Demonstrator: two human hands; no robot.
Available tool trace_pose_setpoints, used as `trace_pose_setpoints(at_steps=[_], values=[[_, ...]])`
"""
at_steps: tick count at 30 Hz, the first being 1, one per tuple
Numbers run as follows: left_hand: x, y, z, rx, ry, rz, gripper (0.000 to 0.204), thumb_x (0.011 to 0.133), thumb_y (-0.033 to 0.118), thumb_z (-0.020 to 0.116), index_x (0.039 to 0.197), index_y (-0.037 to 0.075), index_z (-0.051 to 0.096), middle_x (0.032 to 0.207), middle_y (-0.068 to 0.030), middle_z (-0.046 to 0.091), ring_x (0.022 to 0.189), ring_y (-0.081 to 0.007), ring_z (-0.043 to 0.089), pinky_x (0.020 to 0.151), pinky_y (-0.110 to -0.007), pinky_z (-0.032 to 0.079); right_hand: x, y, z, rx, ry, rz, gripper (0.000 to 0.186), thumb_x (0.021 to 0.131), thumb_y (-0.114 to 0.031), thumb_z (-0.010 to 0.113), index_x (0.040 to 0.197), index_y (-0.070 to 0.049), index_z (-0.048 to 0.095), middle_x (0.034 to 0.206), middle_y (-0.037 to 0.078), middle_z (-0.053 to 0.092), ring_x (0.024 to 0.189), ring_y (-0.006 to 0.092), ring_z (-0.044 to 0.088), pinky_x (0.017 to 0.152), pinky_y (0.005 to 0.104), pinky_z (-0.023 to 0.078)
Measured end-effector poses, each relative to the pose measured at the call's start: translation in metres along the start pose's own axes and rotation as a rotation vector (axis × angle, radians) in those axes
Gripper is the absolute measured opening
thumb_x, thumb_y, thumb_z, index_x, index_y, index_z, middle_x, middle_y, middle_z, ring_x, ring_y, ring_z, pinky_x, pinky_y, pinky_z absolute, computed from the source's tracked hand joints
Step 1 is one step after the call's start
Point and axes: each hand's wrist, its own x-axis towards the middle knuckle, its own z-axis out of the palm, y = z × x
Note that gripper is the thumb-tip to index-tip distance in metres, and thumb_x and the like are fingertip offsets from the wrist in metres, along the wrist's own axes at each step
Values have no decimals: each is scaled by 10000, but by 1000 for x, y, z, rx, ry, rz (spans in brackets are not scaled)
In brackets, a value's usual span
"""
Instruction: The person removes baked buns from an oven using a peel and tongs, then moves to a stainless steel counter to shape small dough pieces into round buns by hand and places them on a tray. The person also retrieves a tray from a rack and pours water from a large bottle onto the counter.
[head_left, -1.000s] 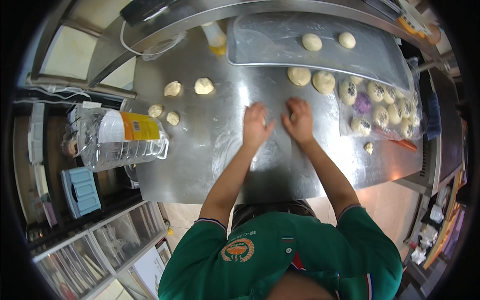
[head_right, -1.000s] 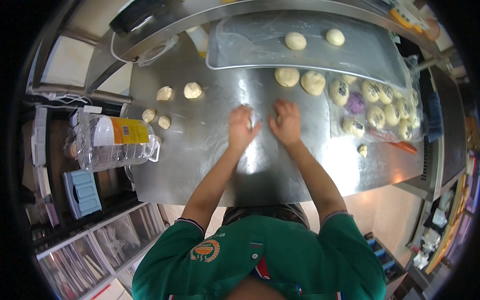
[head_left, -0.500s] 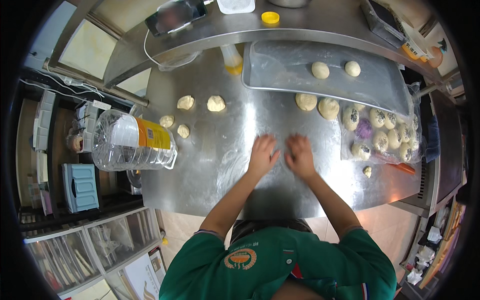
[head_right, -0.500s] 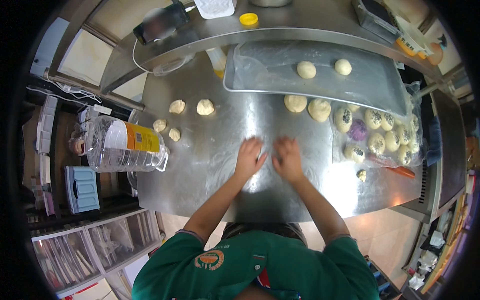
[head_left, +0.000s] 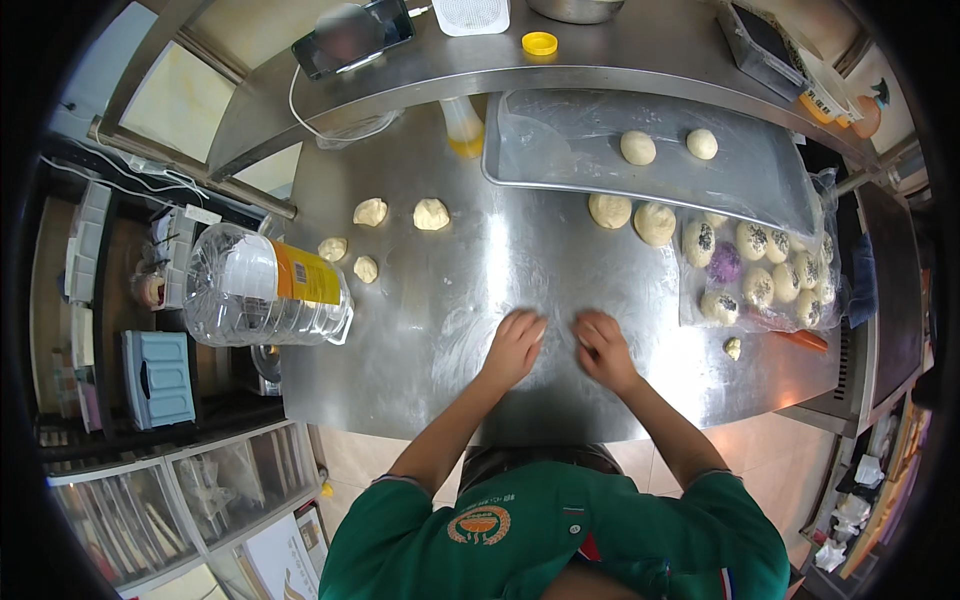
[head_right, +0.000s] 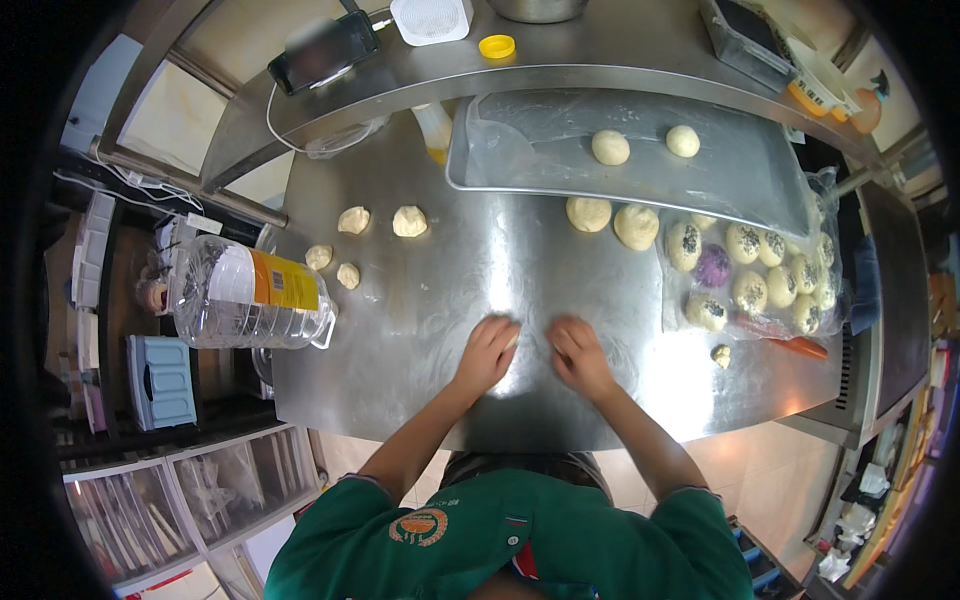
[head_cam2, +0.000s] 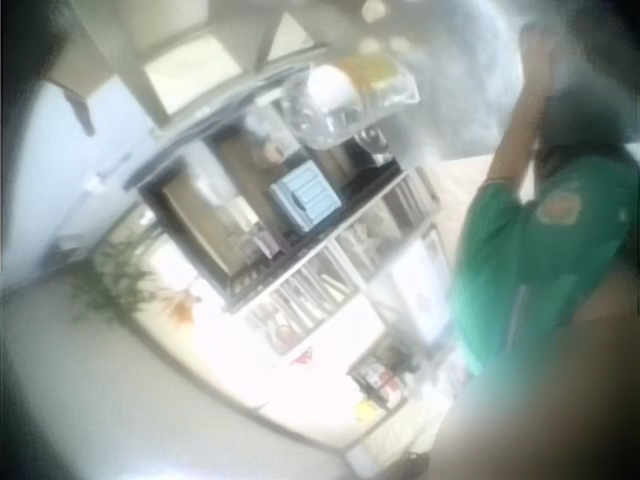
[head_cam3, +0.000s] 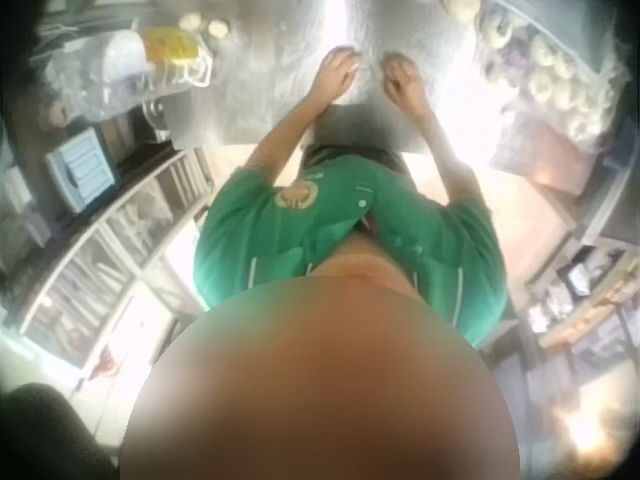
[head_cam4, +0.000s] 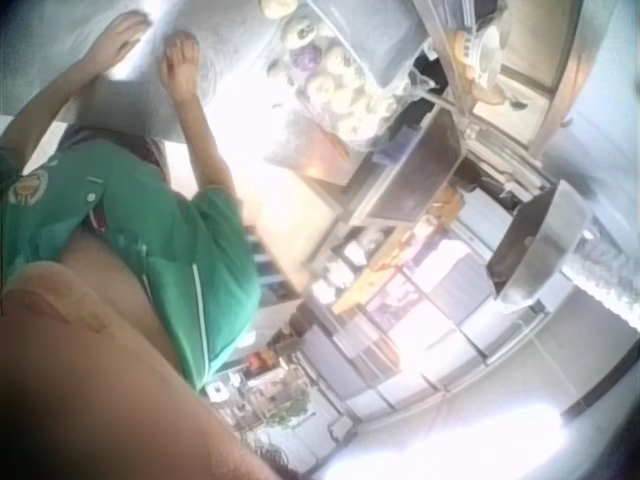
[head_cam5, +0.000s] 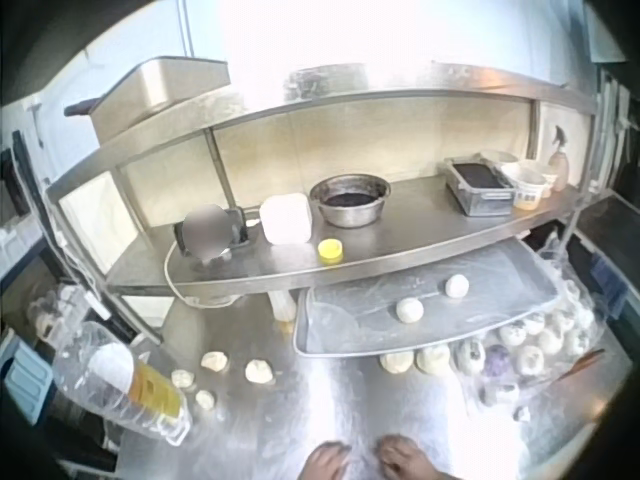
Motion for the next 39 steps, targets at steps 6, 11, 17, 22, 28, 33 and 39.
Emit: trace_pose_setpoints(at_steps=[6,11,17,22,28,33,39], values=[[37,-35,-13,149,220,-233,579,702,295,871,1174,46,646,1246,-187,585,1189,-376,536,999,-499,421,35,38,-20,-68,169,347,383,744,-152,792,1062,-55,601,1025,150,603,982,372,571,868,454,465],[55,-8,24,121,74,-41,494,765,245,828,1180,44,652,1243,-166,609,1194,-404,547,1040,-504,425,54,14,29,-150,125,72,354,744,-78,746,1084,-48,650,1101,145,622,1030,358,588,928,466,476],[-10,-1,-34,106,143,-147,413,762,241,837,1133,113,709,1167,-142,621,1072,-345,577,921,-466,452,-10,13,-36,13,182,271,434,700,-64,827,1098,-56,654,1072,145,585,1027,354,580,879,422,509],[57,-20,17,292,223,-203,422,754,237,840,1130,100,706,1182,-146,620,1105,-366,574,949,-478,447,48,30,19,-134,340,377,381,753,-134,780,1091,-7,661,1277,201,602,1136,395,562,971,473,470],[-12,10,-15,14,96,100,402,753,197,821,1129,111,706,1192,-141,617,1121,-350,576,947,-477,451,-19,-6,-20,106,10,28,401,747,-150,802,1111,-49,666,1124,173,637,1062,386,590,969,472,474],[50,-19,-1,68,283,-246,428,729,234,828,1093,67,677,1247,-151,607,1172,-366,558,1019,-516,425,46,36,-5,-129,269,262,422,731,-145,807,1103,-53,631,1149,158,605,1035,372,567,914,500,463],[9,12,-5,-37,-15,16,399,790,200,778,1151,61,679,1218,-142,625,1175,-366,560,1049,-500,426,15,-8,18,-78,46,-97,432,730,-142,801,1133,-81,657,1124,145,613,1041,358,572,939,495,459]])
